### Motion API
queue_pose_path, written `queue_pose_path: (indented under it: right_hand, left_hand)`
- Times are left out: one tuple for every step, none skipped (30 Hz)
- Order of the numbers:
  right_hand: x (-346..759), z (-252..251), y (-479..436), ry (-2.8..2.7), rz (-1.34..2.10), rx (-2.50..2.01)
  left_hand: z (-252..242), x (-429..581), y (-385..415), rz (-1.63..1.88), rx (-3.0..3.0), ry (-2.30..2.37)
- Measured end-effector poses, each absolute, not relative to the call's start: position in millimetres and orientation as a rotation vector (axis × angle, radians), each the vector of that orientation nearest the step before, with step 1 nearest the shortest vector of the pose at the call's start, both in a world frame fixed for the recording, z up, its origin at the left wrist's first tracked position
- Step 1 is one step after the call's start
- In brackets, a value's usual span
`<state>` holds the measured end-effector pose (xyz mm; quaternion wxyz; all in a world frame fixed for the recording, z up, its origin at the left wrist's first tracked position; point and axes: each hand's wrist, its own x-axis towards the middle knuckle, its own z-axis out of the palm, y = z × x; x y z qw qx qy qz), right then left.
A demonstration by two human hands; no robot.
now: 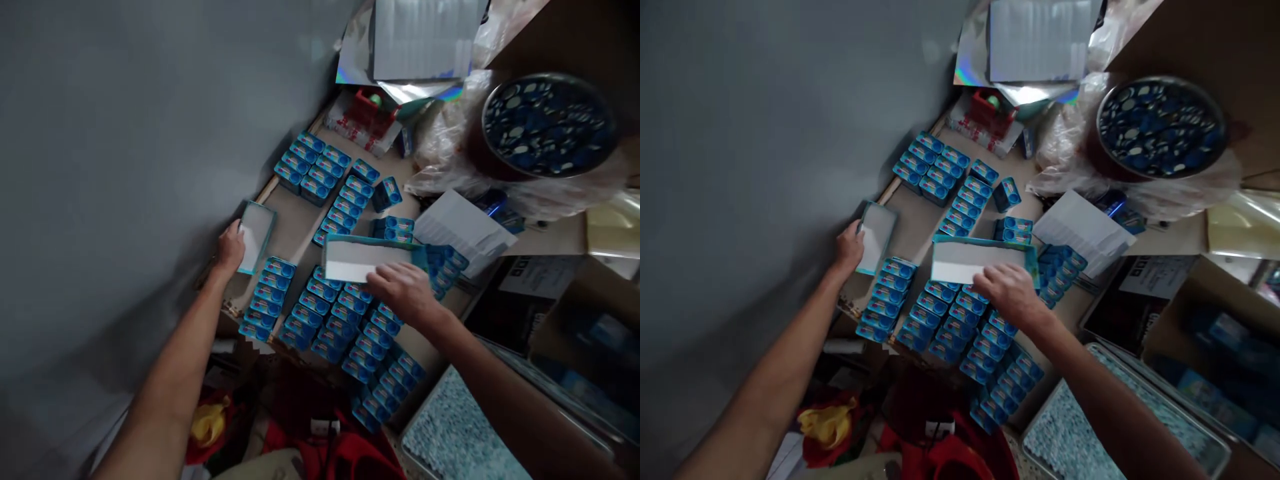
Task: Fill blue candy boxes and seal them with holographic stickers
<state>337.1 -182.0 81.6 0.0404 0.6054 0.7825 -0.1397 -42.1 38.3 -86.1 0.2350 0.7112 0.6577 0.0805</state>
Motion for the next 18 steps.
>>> queue_pose_path:
  right_hand:
    - [331.0, 77.5, -171.9, 2.387, -0.444, 1.783]
    - [329.2, 72.9, -164.1, 2.371, -0.434, 1.744]
    - [331.3, 67.9, -158.8, 2.349, -0.407, 1.728]
    - [336.5, 62.8, -155.9, 2.319, -0.374, 1.729]
    - [343.7, 57.8, -155.0, 2.278, -0.35, 1.739]
    - [352.0, 53.4, -155.6, 2.228, -0.34, 1.751]
    - [360.3, 50.1, -157.2, 2.175, -0.347, 1.761]
    - [367.7, 48.1, -158.9, 2.129, -0.367, 1.77]
    - [373.5, 47.8, -159.8, 2.096, -0.395, 1.791]
    - [377.3, 49.0, -158.7, 2.08, -0.428, 1.835]
    - [378.8, 51.6, -154.6, 2.077, -0.461, 1.908]
    - [377.7, 54.7, -146.5, 2.082, -0.496, 2.009]
    - [374.1, 57.5, -134.0, 2.093, -0.541, 2.12]
    - [367.8, 59.1, -116.8, 2.109, -0.581, 2.228]
    - [359.0, 58.6, -95.5, 2.126, -0.608, 2.326]
    - [347.8, 55.5, -71.0, 2.16, -0.628, 2.392]
    - [334.6, 49.6, -44.4, 2.214, -0.592, 2.437]
    - [319.9, 41.2, -17.3, 2.272, -0.52, 2.467]
  left_hand:
    - [-88.9, -35.7, 45.8, 0.251, 1.955, 1.789]
    - [-90.9, -29.3, 52.7, 0.273, 1.956, 1.775]
    - [-92.2, -23.2, 58.8, 0.284, 1.954, 1.763]
    - [-92.8, -17.3, 63.8, 0.287, 1.949, 1.754]
    - [-93.0, -11.9, 67.3, 0.288, 1.943, 1.748]
    - [-92.9, -7.2, 69.4, 0.288, 1.935, 1.75]
    - [-92.5, -3.2, 69.8, 0.292, 1.925, 1.762]
    - [-91.9, -0.2, 68.8, 0.302, 1.915, 1.777]
    - [-91.1, 1.9, 66.4, 0.315, 1.903, 1.792]
    - [-90.1, 3.0, 62.9, 0.329, 1.89, 1.804]
    - [-88.7, 3.0, 58.6, 0.339, 1.883, 1.807]
    - [-86.9, 2.0, 53.6, 0.347, 1.89, 1.799]
    - [-84.6, 0.0, 48.4, 0.352, 1.913, 1.781]
    - [-81.9, -2.9, 43.0, 0.356, 1.946, 1.762]
    - [-78.7, -6.8, 37.5, 0.357, 1.983, 1.749]
    - [-75.3, -11.7, 31.9, 0.354, 2.013, 1.744]
    - [-72.0, -17.4, 26.1, 0.344, 2.032, 1.749]
    - [-68.8, -24.0, 20.1, 0.331, 2.037, 1.762]
